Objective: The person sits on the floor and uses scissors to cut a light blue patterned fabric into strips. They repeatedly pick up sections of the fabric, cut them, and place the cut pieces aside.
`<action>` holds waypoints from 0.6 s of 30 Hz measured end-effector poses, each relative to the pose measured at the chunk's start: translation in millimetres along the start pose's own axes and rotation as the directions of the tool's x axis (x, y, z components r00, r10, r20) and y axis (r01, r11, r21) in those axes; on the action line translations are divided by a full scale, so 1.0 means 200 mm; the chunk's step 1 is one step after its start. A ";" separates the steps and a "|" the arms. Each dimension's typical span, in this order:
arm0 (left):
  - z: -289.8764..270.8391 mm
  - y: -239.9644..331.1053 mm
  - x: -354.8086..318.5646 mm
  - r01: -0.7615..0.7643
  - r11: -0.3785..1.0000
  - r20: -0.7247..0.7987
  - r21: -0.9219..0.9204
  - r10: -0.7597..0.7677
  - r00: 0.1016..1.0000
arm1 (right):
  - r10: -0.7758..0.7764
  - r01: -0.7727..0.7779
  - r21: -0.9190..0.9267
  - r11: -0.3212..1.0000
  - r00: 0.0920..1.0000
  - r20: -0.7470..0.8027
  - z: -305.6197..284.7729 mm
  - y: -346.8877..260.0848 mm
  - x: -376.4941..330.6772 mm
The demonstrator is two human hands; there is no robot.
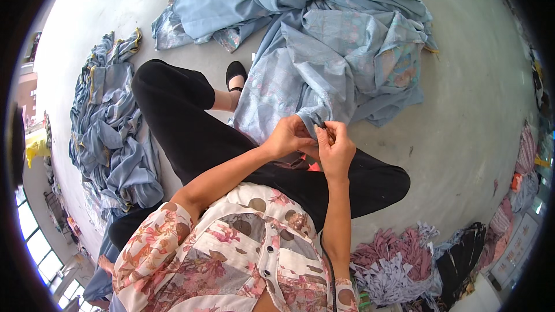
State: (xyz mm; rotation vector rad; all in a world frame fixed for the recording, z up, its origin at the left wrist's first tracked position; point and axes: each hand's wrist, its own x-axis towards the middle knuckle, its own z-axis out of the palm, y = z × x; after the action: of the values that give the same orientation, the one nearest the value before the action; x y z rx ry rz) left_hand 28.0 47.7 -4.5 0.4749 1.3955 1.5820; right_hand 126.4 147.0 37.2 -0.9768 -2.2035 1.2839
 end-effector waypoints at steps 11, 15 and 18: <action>0.02 -0.01 -0.03 0.003 0.952 0.037 0.306 -0.015 0.999 | -0.099 0.101 -0.186 0.977 0.995 0.020 0.03 -0.02 0.01; 0.03 -0.04 -0.03 -0.064 0.956 0.037 0.286 0.056 0.998 | 0.155 -0.132 0.281 0.951 0.986 -0.061 -0.02 0.00 0.02; 0.01 -0.05 -0.02 -0.062 0.875 0.033 0.481 0.053 0.998 | 0.143 -0.124 0.284 0.951 0.989 -0.048 -0.04 0.00 0.02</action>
State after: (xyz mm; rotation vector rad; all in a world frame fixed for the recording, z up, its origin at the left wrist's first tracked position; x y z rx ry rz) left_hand 35.9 44.2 -10.9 0.8313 1.7807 1.2579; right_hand 129.1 154.9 40.7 -1.0523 -1.8656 1.5489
